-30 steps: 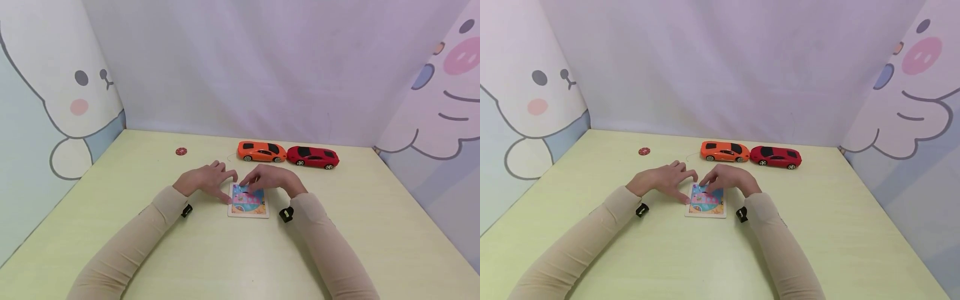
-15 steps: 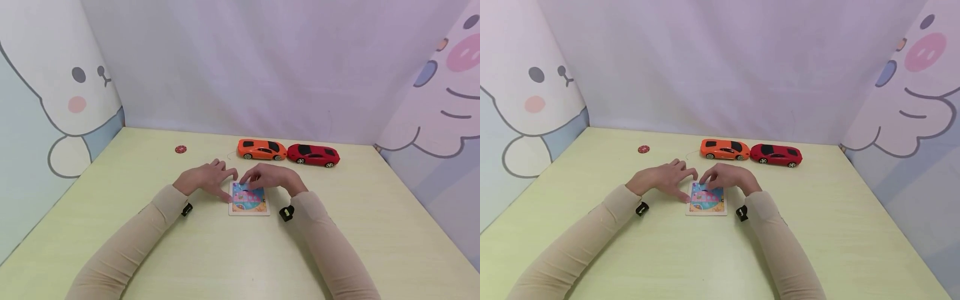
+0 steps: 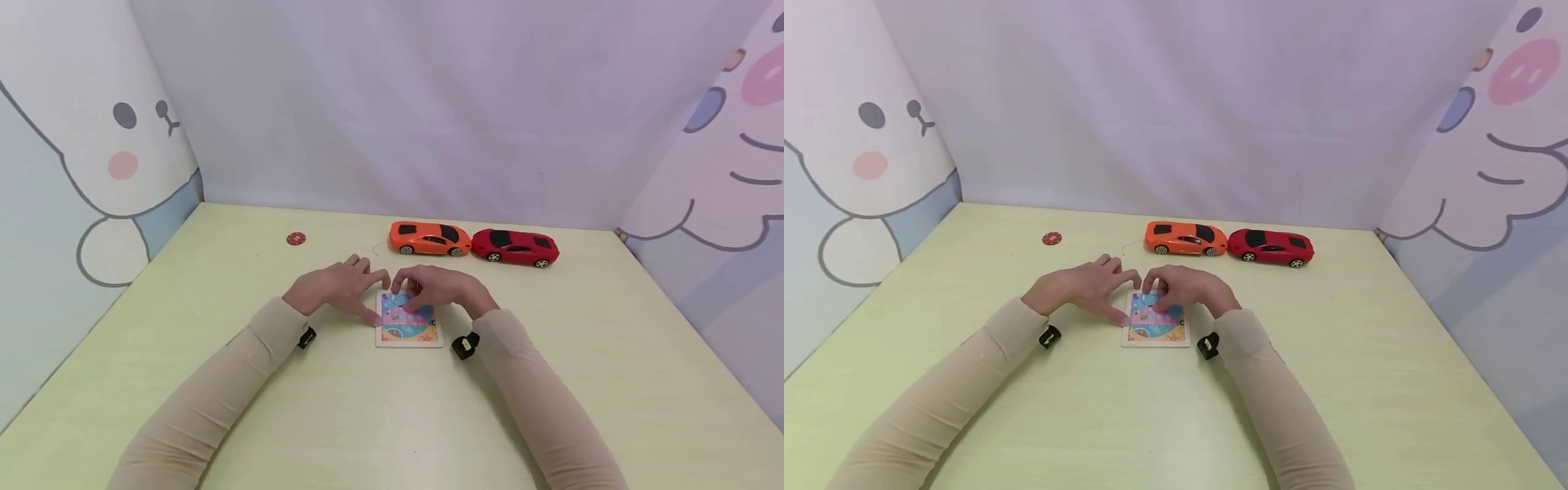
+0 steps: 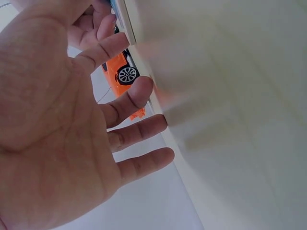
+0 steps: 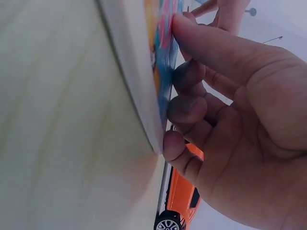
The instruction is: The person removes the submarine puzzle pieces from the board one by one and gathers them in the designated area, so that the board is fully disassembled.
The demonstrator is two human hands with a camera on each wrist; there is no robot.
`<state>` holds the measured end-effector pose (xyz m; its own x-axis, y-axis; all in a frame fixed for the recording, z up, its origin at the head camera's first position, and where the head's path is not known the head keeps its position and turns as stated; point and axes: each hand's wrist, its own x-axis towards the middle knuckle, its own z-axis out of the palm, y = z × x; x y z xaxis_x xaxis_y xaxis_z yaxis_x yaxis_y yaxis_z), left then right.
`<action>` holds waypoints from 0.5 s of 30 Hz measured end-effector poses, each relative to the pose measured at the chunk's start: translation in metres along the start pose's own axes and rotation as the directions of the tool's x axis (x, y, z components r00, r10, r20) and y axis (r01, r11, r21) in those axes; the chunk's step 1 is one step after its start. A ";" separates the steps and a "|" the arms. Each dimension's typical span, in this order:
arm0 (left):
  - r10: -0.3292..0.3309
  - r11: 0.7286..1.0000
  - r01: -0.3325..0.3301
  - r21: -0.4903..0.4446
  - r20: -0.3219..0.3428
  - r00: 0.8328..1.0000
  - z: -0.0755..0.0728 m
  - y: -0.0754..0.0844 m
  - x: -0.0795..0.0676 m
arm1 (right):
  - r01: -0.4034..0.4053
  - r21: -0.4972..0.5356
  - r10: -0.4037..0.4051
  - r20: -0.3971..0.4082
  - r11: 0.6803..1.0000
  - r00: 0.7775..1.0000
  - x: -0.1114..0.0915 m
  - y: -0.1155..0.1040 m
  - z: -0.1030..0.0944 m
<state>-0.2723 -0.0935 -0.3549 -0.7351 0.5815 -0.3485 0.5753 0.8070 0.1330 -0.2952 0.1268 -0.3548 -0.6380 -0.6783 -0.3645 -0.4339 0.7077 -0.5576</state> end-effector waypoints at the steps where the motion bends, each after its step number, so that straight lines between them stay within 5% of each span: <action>1: -0.001 1.000 0.001 0.001 0.001 1.000 -0.001 0.000 0.000 | 0.002 -0.003 -0.002 -0.003 1.000 1.000 0.000 -0.001 0.000; 15: -0.016 1.000 0.016 0.009 0.022 1.000 -0.005 0.004 -0.002 | 0.001 0.005 -0.001 -0.014 1.000 1.000 -0.001 -0.004 0.001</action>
<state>-0.2699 -0.0908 -0.3489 -0.7364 0.5658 -0.3709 0.5667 0.8154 0.1187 -0.2921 0.1245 -0.3532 -0.6462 -0.6762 -0.3538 -0.4312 0.7060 -0.5618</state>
